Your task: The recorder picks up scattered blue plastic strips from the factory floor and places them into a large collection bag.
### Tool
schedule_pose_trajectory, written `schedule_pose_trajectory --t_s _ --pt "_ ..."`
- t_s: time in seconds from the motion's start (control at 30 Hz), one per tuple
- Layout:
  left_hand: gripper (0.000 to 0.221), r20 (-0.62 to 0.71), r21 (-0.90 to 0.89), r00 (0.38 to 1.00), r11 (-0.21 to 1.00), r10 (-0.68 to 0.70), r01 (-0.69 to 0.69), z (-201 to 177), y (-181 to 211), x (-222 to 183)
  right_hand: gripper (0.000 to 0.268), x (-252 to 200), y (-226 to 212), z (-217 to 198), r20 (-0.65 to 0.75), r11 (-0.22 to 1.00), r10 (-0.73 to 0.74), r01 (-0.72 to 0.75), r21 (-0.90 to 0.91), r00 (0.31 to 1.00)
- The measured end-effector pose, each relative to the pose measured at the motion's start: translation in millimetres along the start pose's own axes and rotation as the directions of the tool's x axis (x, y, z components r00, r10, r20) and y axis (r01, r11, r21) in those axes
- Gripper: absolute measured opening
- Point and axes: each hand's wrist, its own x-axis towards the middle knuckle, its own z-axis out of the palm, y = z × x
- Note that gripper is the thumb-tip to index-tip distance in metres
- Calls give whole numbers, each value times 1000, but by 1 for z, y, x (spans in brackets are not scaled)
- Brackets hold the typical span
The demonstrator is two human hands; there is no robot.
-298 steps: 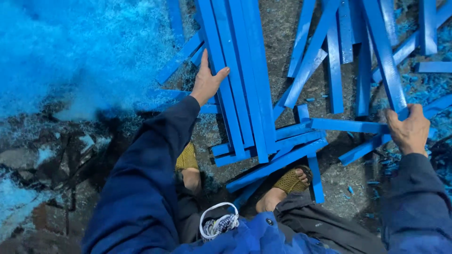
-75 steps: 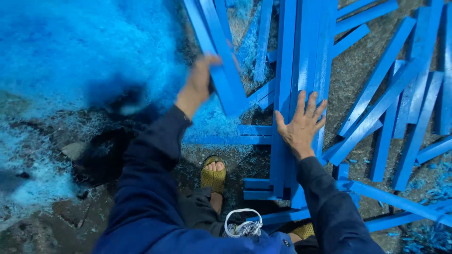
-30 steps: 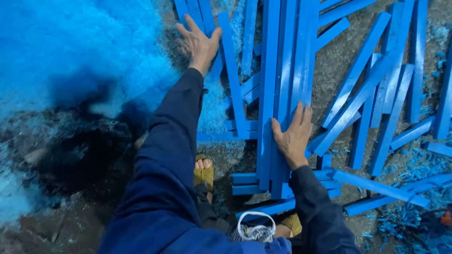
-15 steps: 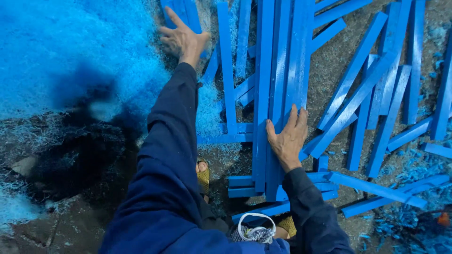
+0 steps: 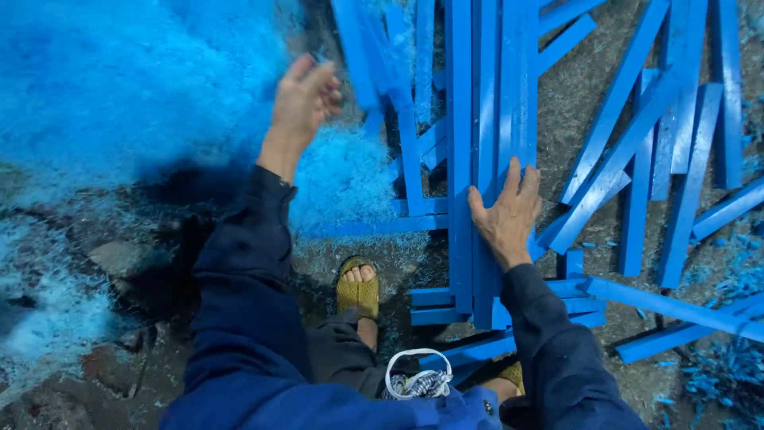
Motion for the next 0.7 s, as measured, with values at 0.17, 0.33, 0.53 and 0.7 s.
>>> schedule_pose_trajectory --t_s 0.17,0.33,0.53,0.7 --pt "106 -167 372 985 922 -47 107 41 -28 22 94 -5 3 4 -4 1000 -9 9 24 1000" --pt "113 -252 528 966 844 50 94 72 -72 93 91 -5 1 7 -50 1000 -20 21 13 999" --pt "108 -369 679 895 730 252 74 103 -96 139 89 1 -14 12 -17 999 45 -45 -28 999" --pt "60 -152 338 987 941 56 -2 66 -53 104 91 -3 -24 23 -44 991 83 -87 -105 996"
